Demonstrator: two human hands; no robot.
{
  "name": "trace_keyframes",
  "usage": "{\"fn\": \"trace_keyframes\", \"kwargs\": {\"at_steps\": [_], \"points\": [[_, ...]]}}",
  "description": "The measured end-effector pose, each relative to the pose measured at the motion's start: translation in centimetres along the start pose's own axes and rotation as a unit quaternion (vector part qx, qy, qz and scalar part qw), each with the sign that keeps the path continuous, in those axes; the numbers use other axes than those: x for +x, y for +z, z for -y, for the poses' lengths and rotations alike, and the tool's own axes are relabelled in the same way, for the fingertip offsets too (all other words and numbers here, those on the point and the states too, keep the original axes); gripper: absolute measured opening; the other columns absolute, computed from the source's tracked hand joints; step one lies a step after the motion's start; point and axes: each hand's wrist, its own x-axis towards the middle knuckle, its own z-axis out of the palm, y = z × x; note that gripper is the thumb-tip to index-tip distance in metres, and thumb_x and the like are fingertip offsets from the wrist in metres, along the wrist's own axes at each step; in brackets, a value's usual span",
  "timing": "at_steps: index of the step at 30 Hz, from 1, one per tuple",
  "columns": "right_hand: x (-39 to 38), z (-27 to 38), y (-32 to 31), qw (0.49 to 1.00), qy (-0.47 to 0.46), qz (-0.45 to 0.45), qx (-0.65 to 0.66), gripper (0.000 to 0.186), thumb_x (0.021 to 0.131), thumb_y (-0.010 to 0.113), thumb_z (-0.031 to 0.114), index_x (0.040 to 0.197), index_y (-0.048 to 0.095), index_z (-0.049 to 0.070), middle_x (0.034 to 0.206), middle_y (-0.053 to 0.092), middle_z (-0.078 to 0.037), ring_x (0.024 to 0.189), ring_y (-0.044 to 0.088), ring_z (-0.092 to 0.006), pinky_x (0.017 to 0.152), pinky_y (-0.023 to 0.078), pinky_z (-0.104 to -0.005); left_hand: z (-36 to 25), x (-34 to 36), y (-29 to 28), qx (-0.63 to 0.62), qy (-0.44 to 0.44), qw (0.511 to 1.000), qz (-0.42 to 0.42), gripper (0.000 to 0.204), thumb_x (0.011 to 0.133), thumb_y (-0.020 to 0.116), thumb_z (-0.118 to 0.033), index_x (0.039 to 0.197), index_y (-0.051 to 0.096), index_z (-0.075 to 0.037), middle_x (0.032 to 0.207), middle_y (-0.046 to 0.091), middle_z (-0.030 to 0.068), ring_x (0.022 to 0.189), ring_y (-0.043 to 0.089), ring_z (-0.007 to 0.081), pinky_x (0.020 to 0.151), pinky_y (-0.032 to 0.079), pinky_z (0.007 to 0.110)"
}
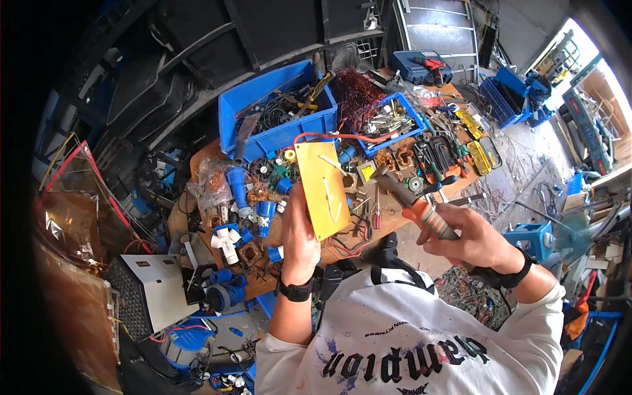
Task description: The person uses pliers to strip the insulation from wires attached to a yellow rectangular component. They then peel a white adhesive strip off the component and place it on the workbench. Finally, the person picks up a small black electrical component with attached wires and uses pliers to strip the wire ends.
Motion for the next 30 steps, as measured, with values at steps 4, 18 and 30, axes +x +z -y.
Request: {"fn": "trace_keyframes", "kwargs": {"at_steps": [4,18,30], "points": [[0.4,0.0,-0.5,0.984,0.109,-0.003,0.143,0.021,0.083,0.068,0.012,0.097,0.067,-0.003,0.074,0.061,-0.003,0.066,0.057,-0.0116,0.067,0.043,-0.026,-0.7,-0.1,0.7,0.121,0.048,0.991,-0.034,0.031,0.104,0.04,-0.025,0.123,0.051,-0.004,0.109,0.059,0.0057,0.096,0.06,0.0115,0.083,0.051,0.027],[1.5,-3.4,0.0,0.958,0.076,-0.045,0.274,0.03,0.086,0.059,0.003,0.116,0.059,0.001,0.095,0.06,-0.004,0.085,0.064,-0.0108,0.081,0.058,-0.0295,-0.8,-0.6,0.1,-0.024,-0.023,0.997,-0.075,0.04,0.106,0.037,-0.034,0.122,0.053,-0.002,0.104,0.06,0.005,0.092,0.06,0.0107,0.083,0.051,0.028],[0.8,-3.5,0.4,0.943,-0.145,0.03,0.299,0.036,0.065,0.042,-0.014,0.09,0.061,0.001,0.156,0.029,-0.015,0.141,0.032,-0.0265,0.113,0.031,-0.0444,-0.6,0.0,-0.7,-0.111,0.033,0.993,-0.022,0.046,0.102,0.046,-0.035,0.139,0.04,-0.009,0.13,0.052,0.005,0.115,0.055,0.0168,0.093,0.049,0.034]]}}
